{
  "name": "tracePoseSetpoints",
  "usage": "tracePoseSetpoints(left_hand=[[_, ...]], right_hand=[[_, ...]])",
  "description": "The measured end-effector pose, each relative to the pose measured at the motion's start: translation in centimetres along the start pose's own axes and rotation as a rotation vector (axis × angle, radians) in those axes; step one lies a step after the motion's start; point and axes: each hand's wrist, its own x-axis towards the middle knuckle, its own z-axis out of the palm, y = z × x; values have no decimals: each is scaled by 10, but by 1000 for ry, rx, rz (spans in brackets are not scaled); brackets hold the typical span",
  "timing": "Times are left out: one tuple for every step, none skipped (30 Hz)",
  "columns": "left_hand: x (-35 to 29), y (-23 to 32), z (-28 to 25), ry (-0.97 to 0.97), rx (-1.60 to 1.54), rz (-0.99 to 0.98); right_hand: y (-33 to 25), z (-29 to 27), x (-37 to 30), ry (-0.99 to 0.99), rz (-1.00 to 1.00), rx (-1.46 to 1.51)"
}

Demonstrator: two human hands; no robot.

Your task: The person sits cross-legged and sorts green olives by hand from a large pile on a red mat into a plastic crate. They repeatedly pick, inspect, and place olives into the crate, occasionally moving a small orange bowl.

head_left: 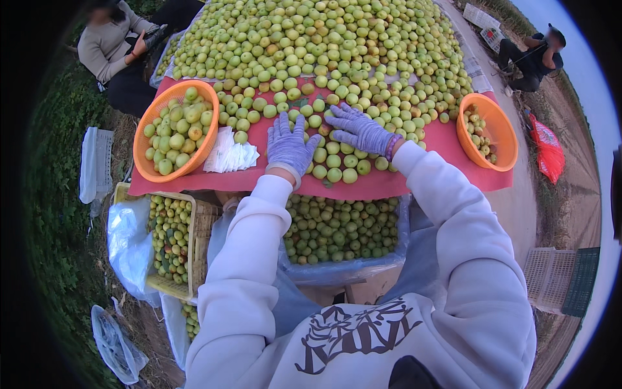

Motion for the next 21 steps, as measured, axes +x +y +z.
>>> tracePoseSetpoints(left_hand=[[-2, 7, 4, 6, 56, 56], [-5, 13, 8, 4, 93, 102], [-9, 20, 11, -19, 132, 136], [-12, 26, 13, -17, 166, 181], [-15, 31, 16, -13, 180, 188], [-17, 35, 17, -26, 186, 200], [-18, 39, 17, -26, 183, 219], [-18, 43, 18, -35, 183, 227], [-17, 45, 18, -30, 136, 237], [-15, 47, 19, -11, 122, 235], [-12, 47, 18, -11, 120, 216], [-9, 47, 18, -12, 119, 193], [-6, 46, 17, 29, 108, 179], [-4, 44, 17, 27, 109, 151], [-2, 42, 16, 22, 110, 121], [0, 41, 16, 27, 124, 93], [2, 40, 17, 34, 127, 63], [3, 39, 18, 17, 101, 55], [4, 39, 19, 15, 76, 50], [4, 39, 20, 5, 56, 40], [4, 40, 21, 15, 90, 69]], right_hand=[[14, -11, -21, 93, 135, 1], [27, -21, -42, 239, 197, 1], [41, -31, -59, 313, 451, -146], [52, -36, -73, 374, 715, -303], [58, -34, -85, 355, 713, -330], [61, -29, -94, 316, 740, -357], [63, -25, -100, 235, 809, -387], [65, -19, -102, 229, 769, -356], [65, -14, -107, 193, 702, -310], [67, -11, -110, 173, 629, -260], [71, -10, -114, 187, 518, -355], [78, -15, -117, 358, 609, -104], [89, -23, -121, 536, 652, 152], [101, -33, -125, 715, 659, 396], [110, -40, -128, 891, 646, 162], [119, -48, -131, 836, 731, 215], [124, -51, -130, 768, 638, 290], [127, -54, -128, 674, 702, 370], [125, -53, -126, 538, 656, 305], [122, -51, -121, 392, 695, 240], [115, -44, -112, 326, 730, 172]])
